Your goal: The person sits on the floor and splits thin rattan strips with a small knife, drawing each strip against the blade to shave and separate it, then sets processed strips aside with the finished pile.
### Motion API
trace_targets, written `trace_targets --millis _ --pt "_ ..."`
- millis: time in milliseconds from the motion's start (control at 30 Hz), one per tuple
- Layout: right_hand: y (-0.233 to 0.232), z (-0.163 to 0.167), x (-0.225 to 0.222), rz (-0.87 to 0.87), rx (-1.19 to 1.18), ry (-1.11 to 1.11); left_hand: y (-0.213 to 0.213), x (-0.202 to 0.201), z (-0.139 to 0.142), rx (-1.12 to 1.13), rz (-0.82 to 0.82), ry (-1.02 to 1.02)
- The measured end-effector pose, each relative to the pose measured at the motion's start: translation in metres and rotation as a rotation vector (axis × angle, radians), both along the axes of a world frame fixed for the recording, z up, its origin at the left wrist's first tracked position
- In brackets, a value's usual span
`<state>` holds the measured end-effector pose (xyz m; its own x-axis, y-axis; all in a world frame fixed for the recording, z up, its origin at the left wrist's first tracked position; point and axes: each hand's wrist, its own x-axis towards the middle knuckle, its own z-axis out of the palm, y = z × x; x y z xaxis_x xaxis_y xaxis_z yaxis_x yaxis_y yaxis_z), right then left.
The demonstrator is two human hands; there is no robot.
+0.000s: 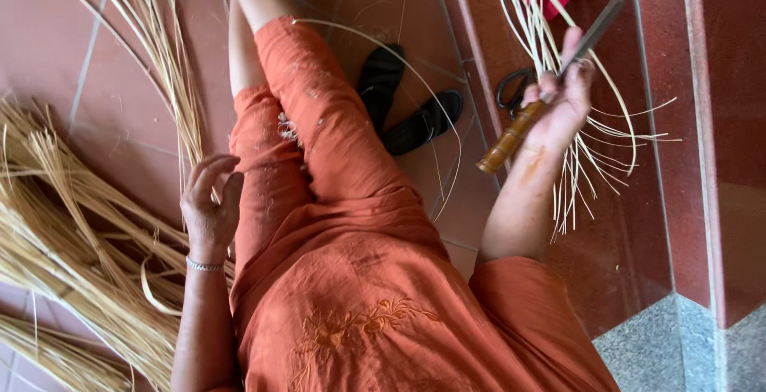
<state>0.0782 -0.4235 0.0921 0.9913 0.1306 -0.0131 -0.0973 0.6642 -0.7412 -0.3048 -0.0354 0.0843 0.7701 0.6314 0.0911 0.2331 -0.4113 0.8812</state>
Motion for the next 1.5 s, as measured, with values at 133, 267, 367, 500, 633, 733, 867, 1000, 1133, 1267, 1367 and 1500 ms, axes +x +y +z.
trace_targets --millis 133,267,367,500,633,733,867,1000,1133,1267,1367,1500 --pt "-0.052 -0.018 0.032 -0.119 0.094 0.113 0.0 -0.001 -0.018 -0.043 -0.002 0.049" --pt "-0.071 -0.032 0.051 -0.126 0.274 0.336 -0.001 0.005 -0.026 -0.081 -0.022 0.073" --pt "-0.07 -0.043 0.053 -0.175 0.243 0.392 0.001 0.01 -0.028 -0.065 -0.028 0.111" --pt "-0.068 -0.056 0.051 -0.266 0.16 0.515 0.005 0.011 -0.027 -0.062 -0.026 0.131" --pt "-0.077 -0.067 0.049 -0.258 0.103 0.556 0.014 0.001 -0.034 -0.082 0.016 0.172" --pt "-0.084 -0.07 0.05 -0.046 -0.148 0.44 0.03 -0.009 -0.049 -0.159 0.104 0.15" --pt "-0.05 -0.072 0.043 0.236 0.034 0.632 0.059 -0.029 -0.078 -0.437 0.397 0.104" --pt "0.031 -0.065 0.006 0.588 -0.08 0.498 0.087 -0.054 -0.102 -0.801 0.718 -0.097" --pt "0.12 -0.047 -0.028 0.889 -0.087 0.479 0.099 -0.061 -0.122 -0.804 0.918 -0.014" --pt "0.178 -0.043 -0.06 1.071 -0.189 0.51 0.083 -0.051 -0.138 -0.561 0.856 0.26" --pt "0.206 -0.044 -0.071 1.07 -0.228 0.58 0.068 -0.035 -0.14 -0.328 0.784 0.492" --pt "0.223 -0.039 -0.071 1.09 -0.31 0.587 0.065 -0.011 -0.126 -0.119 0.749 0.626"
